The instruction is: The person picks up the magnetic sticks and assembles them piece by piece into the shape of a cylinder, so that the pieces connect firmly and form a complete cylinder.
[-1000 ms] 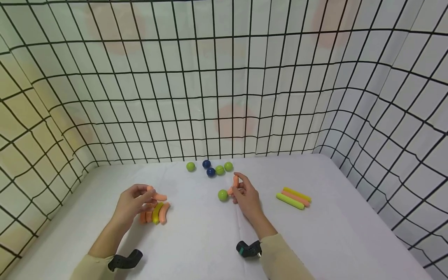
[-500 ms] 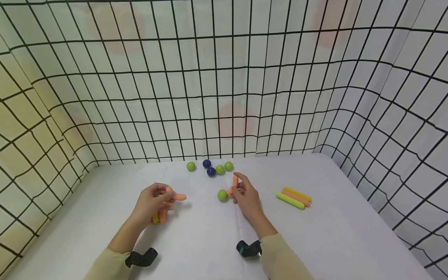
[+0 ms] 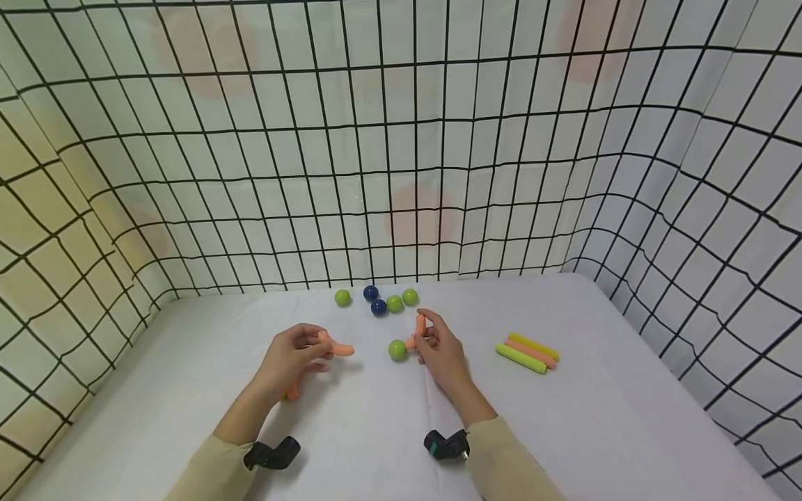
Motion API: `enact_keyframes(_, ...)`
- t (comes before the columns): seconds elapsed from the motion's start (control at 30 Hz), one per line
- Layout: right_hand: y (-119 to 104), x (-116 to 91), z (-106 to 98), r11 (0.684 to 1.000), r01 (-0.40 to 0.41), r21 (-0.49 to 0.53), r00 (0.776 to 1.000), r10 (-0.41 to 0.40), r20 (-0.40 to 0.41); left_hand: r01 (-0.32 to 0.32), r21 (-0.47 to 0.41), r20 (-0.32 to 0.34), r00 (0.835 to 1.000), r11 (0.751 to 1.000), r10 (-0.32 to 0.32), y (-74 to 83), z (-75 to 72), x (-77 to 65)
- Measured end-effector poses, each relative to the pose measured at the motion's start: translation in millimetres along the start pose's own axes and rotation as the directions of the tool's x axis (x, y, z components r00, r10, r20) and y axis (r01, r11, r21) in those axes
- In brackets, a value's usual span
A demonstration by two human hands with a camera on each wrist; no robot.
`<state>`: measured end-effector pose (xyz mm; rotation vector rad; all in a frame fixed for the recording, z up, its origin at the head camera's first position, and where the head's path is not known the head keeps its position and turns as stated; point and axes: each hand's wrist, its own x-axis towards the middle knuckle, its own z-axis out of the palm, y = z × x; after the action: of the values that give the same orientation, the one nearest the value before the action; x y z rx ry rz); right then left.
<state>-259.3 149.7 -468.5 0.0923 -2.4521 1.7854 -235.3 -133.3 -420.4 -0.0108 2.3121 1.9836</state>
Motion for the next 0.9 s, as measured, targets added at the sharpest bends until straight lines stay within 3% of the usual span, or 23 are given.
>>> enact_keyframes(0.23, 3.4, 0.4, 0.7, 1.0, 0.015, -0.019, 1.0, -0.015, 0.009, -0.005, 0.001, 0.005, 1.0, 1.0, 0.005, -0.6, 8.4, 3.7)
enact_keyframes(0.47, 3.9, -0.5, -0.3, 0.999, 0.032, -0.027, 0.999, -0.032, 0.015, 0.032, -0.042, 0.026, 0.999, 0.999, -0.031, -1.9, 18.4, 11.8)
enact_keyframes(0.73, 1.9, -0.1, 0.4, 0.999, 0.041, -0.027, 0.999, -0.04, 0.016, -0.012, 0.012, 0.053, 0.999, 1.0, 0.012, -5.4, 32.1, 21.2)
enact_keyframes(0.9, 1.4, 0.1, 1.7, 0.999, 0.042, -0.03, 0.999, -0.042, 0.015, -0.004, 0.014, 0.06, 0.998, 1.0, 0.004, -9.1, 38.3, 24.2)
